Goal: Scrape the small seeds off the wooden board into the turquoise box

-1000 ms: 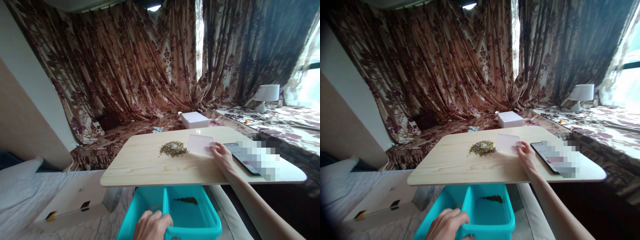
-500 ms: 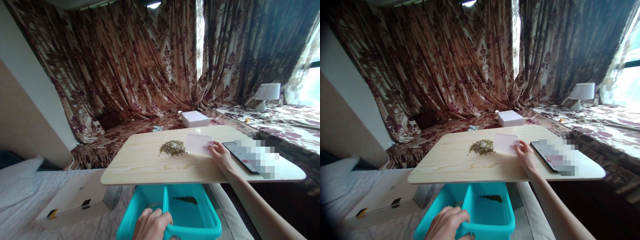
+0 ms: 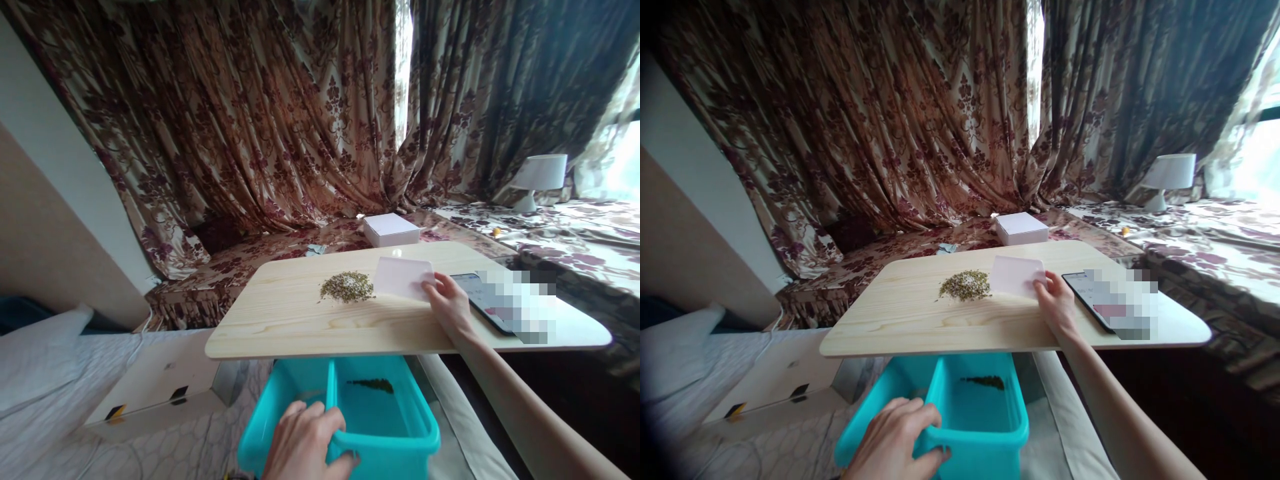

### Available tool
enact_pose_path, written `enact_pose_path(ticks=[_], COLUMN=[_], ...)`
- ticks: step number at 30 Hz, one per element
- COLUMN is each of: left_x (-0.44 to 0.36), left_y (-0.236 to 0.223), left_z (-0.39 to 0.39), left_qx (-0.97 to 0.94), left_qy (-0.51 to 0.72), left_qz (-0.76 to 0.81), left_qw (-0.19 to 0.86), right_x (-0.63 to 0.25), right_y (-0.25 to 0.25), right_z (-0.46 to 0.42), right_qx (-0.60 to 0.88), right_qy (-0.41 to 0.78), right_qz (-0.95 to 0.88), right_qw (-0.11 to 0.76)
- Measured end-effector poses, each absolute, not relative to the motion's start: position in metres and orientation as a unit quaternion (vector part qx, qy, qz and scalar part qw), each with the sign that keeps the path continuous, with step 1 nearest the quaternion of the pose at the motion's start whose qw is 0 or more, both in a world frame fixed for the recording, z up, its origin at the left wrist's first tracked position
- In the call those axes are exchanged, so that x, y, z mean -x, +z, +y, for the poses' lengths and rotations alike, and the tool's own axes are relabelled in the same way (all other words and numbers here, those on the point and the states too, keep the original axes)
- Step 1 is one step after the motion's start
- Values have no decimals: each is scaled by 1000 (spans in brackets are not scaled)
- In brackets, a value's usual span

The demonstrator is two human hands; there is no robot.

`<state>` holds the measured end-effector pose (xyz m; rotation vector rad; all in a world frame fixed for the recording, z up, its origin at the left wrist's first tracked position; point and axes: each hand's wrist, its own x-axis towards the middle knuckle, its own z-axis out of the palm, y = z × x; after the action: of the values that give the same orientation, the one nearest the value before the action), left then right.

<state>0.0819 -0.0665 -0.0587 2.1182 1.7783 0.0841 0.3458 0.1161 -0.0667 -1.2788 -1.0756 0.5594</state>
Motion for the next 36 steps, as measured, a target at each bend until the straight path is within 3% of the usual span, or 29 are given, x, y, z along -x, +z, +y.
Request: enact_pose_path(ticks=[7, 36], left_x=[-86, -84], left_y=[-52, -42], left_z=[-74, -73], left_qx=[-750, -744], left_qy=[101, 132], left_qz=[628, 633], left_qw=[185, 167], right_x=[-345, -342], right_y=[-63, -64], right_z=[108, 110], right_qx=[587, 570], right_qy=[221, 242], right_qz=[-490, -500], right_qw=[605, 606])
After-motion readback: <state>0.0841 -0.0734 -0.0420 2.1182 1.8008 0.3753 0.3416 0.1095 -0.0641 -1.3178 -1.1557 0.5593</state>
